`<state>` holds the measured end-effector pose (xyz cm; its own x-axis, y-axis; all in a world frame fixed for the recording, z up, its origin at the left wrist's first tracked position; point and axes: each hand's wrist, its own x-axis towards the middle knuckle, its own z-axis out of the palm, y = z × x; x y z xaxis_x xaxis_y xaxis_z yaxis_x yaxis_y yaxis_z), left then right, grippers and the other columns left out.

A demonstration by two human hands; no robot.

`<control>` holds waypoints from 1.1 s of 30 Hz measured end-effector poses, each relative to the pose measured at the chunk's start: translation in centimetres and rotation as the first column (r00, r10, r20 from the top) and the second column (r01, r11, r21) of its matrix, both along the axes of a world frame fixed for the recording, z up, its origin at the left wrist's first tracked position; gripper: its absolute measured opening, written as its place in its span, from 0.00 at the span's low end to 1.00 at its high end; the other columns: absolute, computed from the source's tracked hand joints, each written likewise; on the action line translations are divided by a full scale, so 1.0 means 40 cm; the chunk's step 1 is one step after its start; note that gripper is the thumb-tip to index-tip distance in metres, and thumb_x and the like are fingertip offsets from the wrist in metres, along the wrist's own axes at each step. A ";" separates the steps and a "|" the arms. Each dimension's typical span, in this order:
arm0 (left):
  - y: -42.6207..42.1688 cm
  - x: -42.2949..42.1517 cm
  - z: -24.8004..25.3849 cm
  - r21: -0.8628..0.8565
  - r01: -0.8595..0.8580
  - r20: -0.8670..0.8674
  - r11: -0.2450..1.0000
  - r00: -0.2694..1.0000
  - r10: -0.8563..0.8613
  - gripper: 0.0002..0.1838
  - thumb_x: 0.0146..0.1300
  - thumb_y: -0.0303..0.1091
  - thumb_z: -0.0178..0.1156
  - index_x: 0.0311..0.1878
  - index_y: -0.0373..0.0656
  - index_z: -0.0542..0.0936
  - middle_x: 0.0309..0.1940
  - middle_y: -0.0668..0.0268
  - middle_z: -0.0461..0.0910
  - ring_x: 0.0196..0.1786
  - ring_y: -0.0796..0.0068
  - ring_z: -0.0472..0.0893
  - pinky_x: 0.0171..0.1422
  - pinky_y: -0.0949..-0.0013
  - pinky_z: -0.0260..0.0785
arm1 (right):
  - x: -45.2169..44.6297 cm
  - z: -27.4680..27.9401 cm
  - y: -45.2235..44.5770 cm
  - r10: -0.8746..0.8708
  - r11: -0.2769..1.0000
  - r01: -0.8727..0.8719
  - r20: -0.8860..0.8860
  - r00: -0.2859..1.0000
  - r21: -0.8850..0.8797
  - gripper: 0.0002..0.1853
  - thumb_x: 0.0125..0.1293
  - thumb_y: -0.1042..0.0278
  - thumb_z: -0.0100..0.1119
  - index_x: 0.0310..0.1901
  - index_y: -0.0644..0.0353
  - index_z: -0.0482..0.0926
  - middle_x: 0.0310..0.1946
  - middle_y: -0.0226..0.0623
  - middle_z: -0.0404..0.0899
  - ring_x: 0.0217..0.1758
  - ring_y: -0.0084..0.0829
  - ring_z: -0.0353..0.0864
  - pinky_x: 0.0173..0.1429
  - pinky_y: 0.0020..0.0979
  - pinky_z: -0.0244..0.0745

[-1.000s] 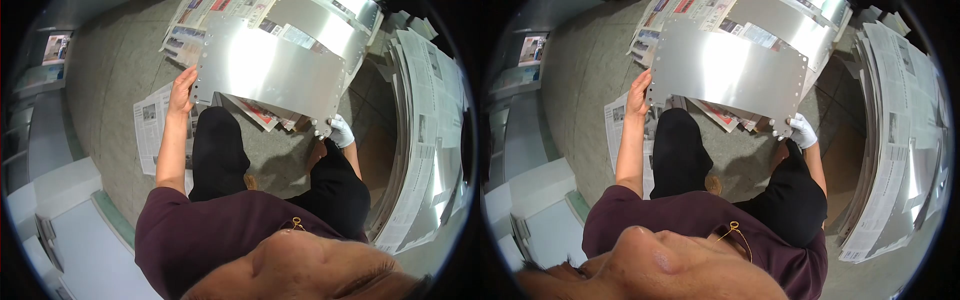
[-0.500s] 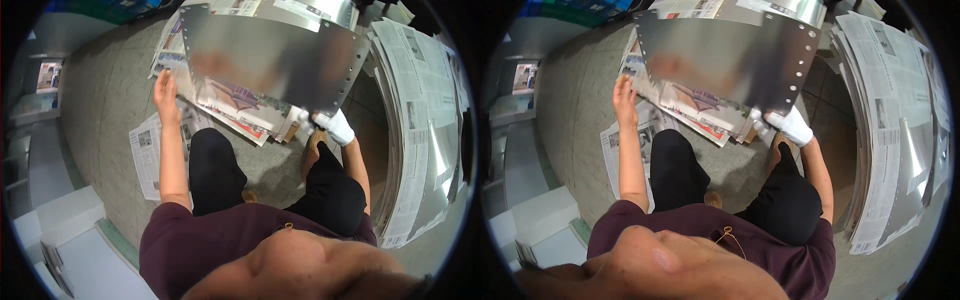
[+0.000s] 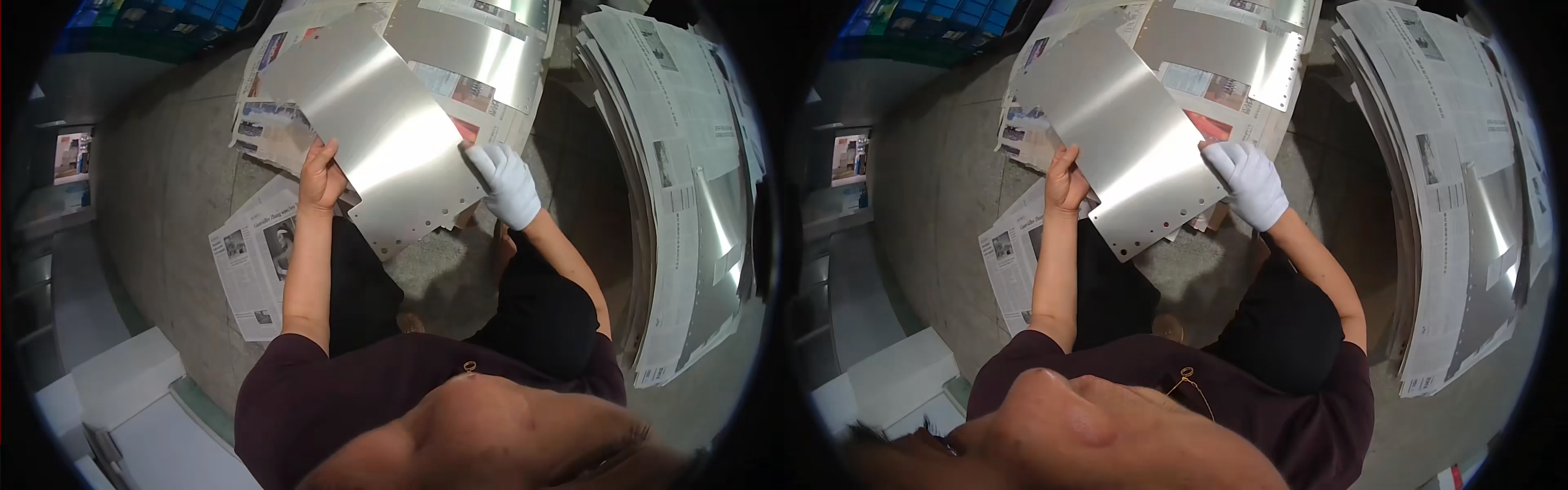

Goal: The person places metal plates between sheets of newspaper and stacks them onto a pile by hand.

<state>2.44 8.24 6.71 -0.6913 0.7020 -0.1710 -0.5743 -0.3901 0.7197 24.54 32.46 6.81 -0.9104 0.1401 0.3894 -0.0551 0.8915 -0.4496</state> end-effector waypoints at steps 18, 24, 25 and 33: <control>-0.046 -0.028 -0.192 0.018 0.063 0.096 0.998 0.993 -0.065 0.17 0.68 0.23 0.47 0.60 0.43 0.68 0.59 0.60 0.71 0.63 0.63 0.70 0.68 0.56 0.62 | 0.071 -0.268 0.056 -0.073 0.446 0.233 0.225 0.972 -0.864 0.33 0.52 0.89 0.40 0.63 0.63 0.66 0.55 0.37 0.74 0.45 0.23 0.76 0.45 0.26 0.74; -0.009 -0.002 -0.158 0.010 -0.015 0.106 1.000 0.994 0.014 0.20 0.69 0.24 0.45 0.64 0.39 0.63 0.62 0.59 0.68 0.65 0.64 0.67 0.71 0.56 0.58 | 0.087 -0.201 0.058 -0.014 0.018 0.254 0.254 0.967 -0.967 0.30 0.54 0.88 0.41 0.63 0.67 0.66 0.61 0.38 0.70 0.45 0.22 0.76 0.46 0.24 0.74; -0.013 -0.003 -0.160 0.011 -0.005 0.102 1.000 0.995 0.004 0.21 0.69 0.24 0.45 0.64 0.39 0.63 0.62 0.59 0.68 0.65 0.64 0.67 0.71 0.56 0.58 | 0.088 -0.197 0.056 -0.003 -0.006 0.258 0.258 0.966 -0.966 0.30 0.54 0.88 0.41 0.63 0.67 0.66 0.61 0.38 0.70 0.44 0.22 0.76 0.46 0.24 0.74; -0.028 -0.006 -0.169 0.012 0.030 0.101 0.999 0.994 -0.031 0.21 0.69 0.25 0.46 0.65 0.41 0.63 0.64 0.59 0.66 0.67 0.62 0.65 0.72 0.54 0.56 | 0.094 -0.217 0.060 0.040 -0.119 0.182 0.178 0.983 -0.976 0.27 0.60 0.84 0.45 0.64 0.72 0.61 0.58 0.47 0.72 0.46 0.26 0.79 0.48 0.24 0.75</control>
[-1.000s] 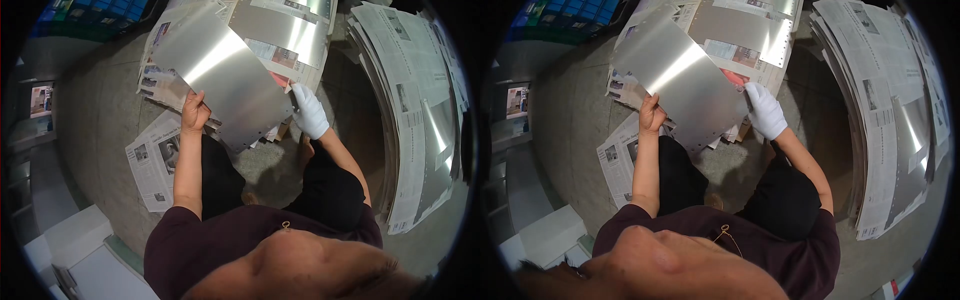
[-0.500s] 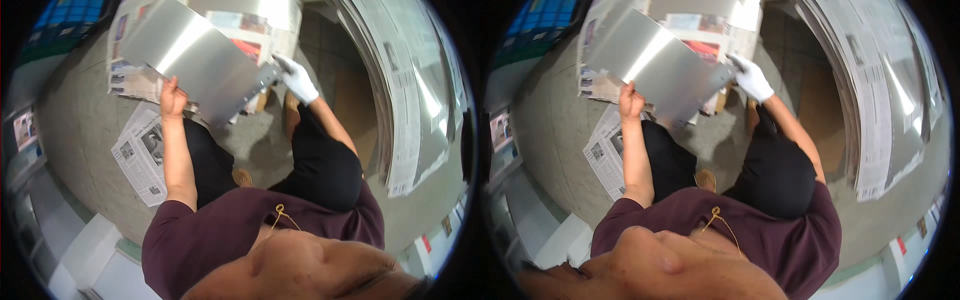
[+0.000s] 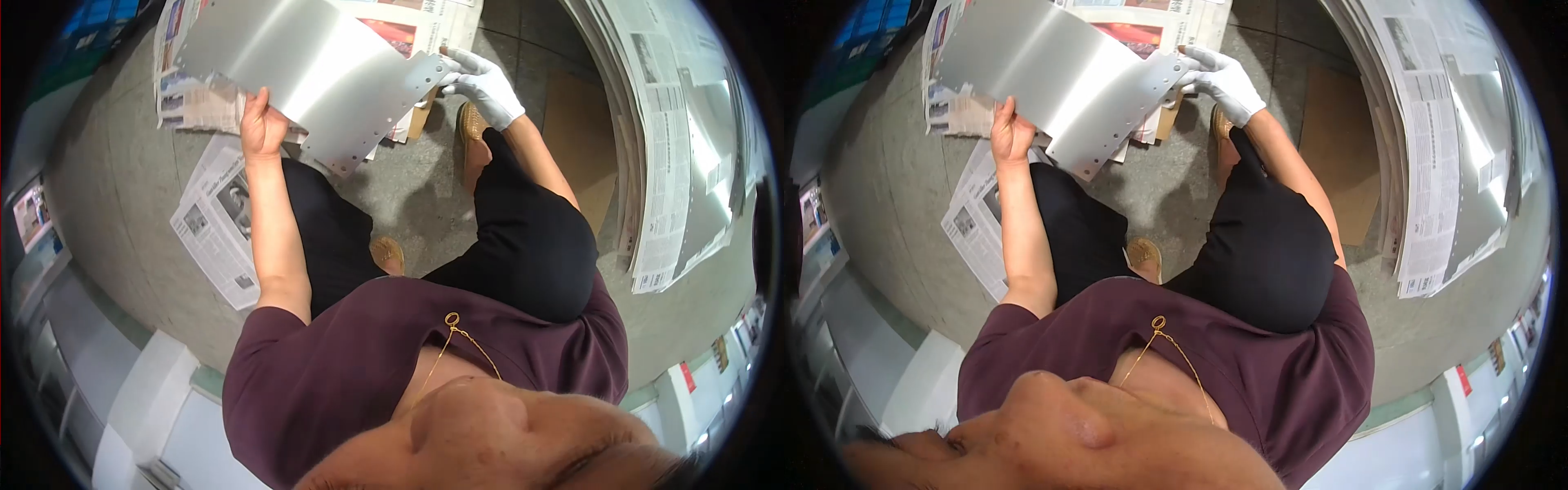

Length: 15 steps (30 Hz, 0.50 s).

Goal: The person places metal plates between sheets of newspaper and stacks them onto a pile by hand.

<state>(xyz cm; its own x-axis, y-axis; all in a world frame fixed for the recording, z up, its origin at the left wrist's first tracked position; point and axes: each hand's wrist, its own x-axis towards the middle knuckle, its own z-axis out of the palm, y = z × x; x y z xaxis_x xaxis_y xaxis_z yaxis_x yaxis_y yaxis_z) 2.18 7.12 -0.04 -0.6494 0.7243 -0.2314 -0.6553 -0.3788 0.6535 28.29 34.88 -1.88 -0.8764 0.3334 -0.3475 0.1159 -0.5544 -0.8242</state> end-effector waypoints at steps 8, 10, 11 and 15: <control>-0.008 -0.017 -0.031 -0.038 -0.058 0.049 0.998 0.997 0.059 0.19 0.69 0.25 0.45 0.63 0.39 0.65 0.62 0.59 0.68 0.66 0.63 0.68 0.72 0.57 0.58 | -0.019 -0.013 -0.019 -0.040 0.998 0.042 0.041 0.998 -0.047 0.27 0.62 0.79 0.50 0.64 0.72 0.62 0.54 0.46 0.74 0.47 0.29 0.80 0.50 0.27 0.76; -0.035 -0.020 -0.044 -0.065 -0.070 0.068 0.995 0.995 0.074 0.14 0.68 0.24 0.48 0.57 0.41 0.70 0.54 0.62 0.74 0.58 0.67 0.72 0.63 0.61 0.65 | -0.020 -0.039 -0.014 -0.044 0.997 0.045 0.014 0.999 -0.064 0.25 0.61 0.78 0.51 0.62 0.72 0.64 0.50 0.45 0.78 0.46 0.30 0.81 0.49 0.26 0.77; -0.082 -0.041 -0.089 -0.090 -0.071 0.077 0.993 0.994 0.078 0.12 0.67 0.24 0.49 0.53 0.42 0.71 0.50 0.64 0.75 0.53 0.69 0.74 0.57 0.64 0.68 | -0.020 -0.054 -0.014 0.007 1.000 -0.006 0.037 0.999 -0.019 0.24 0.62 0.77 0.51 0.61 0.72 0.66 0.47 0.45 0.79 0.45 0.31 0.82 0.48 0.26 0.78; -0.067 -0.041 -0.060 -0.305 -0.024 0.122 0.952 0.990 0.064 0.14 0.67 0.26 0.49 0.55 0.39 0.70 0.51 0.57 0.75 0.54 0.61 0.75 0.59 0.57 0.68 | 0.006 0.042 0.003 0.262 0.964 -0.263 0.018 0.965 0.035 0.17 0.63 0.72 0.54 0.52 0.72 0.73 0.37 0.43 0.82 0.36 0.31 0.83 0.40 0.30 0.81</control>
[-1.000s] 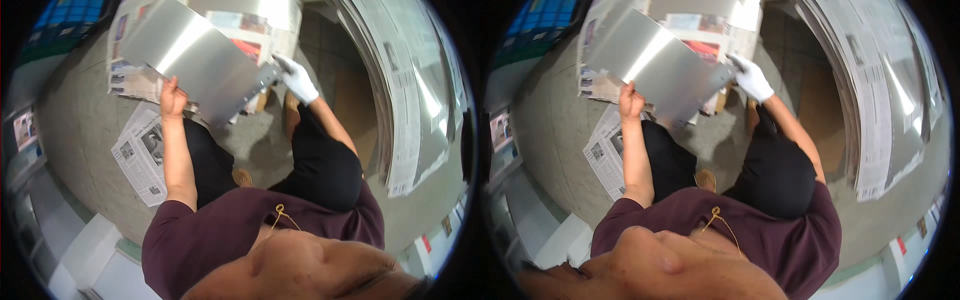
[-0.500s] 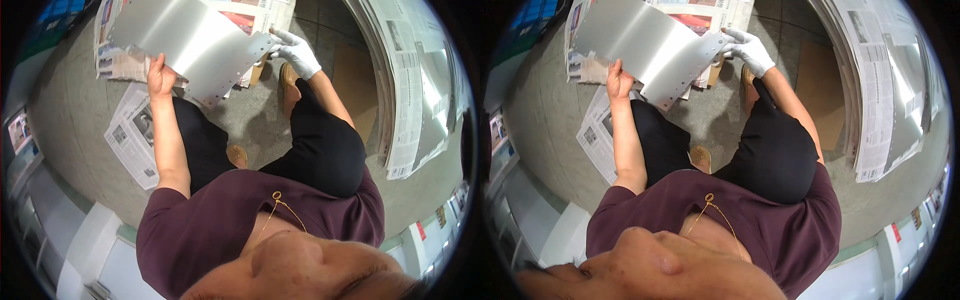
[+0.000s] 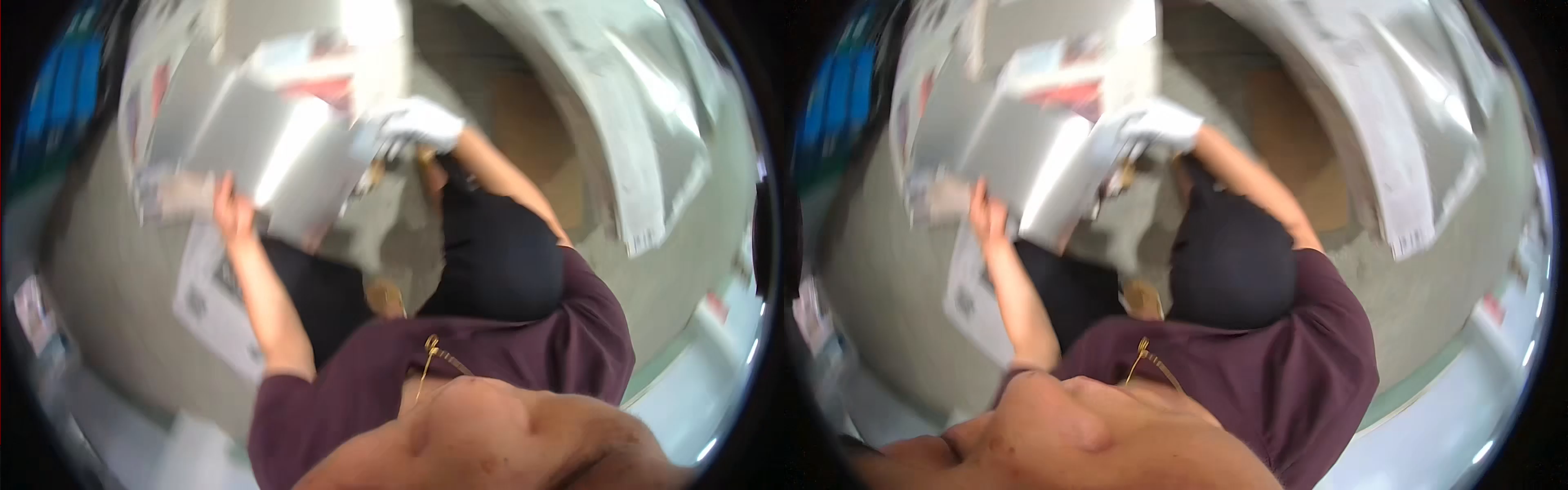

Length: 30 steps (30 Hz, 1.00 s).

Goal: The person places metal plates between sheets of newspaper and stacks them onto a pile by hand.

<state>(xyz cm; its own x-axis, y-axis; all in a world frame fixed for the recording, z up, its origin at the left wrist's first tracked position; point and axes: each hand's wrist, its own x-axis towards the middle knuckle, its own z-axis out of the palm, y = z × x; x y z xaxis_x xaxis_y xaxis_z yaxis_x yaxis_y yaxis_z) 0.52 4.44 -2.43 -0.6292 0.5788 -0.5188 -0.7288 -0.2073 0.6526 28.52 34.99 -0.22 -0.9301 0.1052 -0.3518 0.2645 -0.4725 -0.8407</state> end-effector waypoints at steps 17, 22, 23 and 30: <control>0.073 0.073 0.091 0.298 0.238 -0.074 0.924 0.971 -0.226 0.32 0.69 0.48 0.48 0.72 0.46 0.54 0.68 0.58 0.60 0.65 0.61 0.67 0.66 0.56 0.62 | 0.170 0.212 0.044 -0.192 0.955 0.146 -0.164 0.968 -0.257 0.21 0.62 0.67 0.60 0.54 0.67 0.71 0.34 0.41 0.81 0.32 0.32 0.84 0.32 0.30 0.80; 0.092 0.097 0.088 0.354 0.404 -0.093 0.844 0.913 -0.398 0.34 0.68 0.44 0.51 0.73 0.47 0.50 0.69 0.54 0.58 0.66 0.57 0.66 0.67 0.53 0.62 | 0.241 0.317 0.226 -0.593 0.771 0.624 -0.214 0.776 0.128 0.23 0.64 0.69 0.55 0.58 0.71 0.67 0.39 0.48 0.78 0.33 0.35 0.84 0.34 0.28 0.79; 0.090 0.095 0.084 0.340 0.414 -0.102 0.845 0.909 -0.404 0.34 0.68 0.44 0.51 0.73 0.47 0.50 0.69 0.54 0.58 0.66 0.57 0.66 0.67 0.54 0.62 | 0.251 0.341 0.271 -0.639 0.724 0.674 -0.224 0.736 0.149 0.22 0.65 0.71 0.52 0.58 0.71 0.67 0.38 0.47 0.78 0.33 0.34 0.84 0.33 0.27 0.78; 0.080 0.094 0.065 0.321 0.393 -0.047 0.862 0.916 -0.400 0.32 0.69 0.42 0.50 0.72 0.46 0.52 0.67 0.55 0.61 0.66 0.58 0.67 0.66 0.54 0.64 | 0.311 0.356 0.578 -0.873 0.460 0.887 -0.157 0.461 0.046 0.09 0.70 0.73 0.45 0.46 0.67 0.72 0.41 0.42 0.78 0.37 0.36 0.83 0.31 0.26 0.80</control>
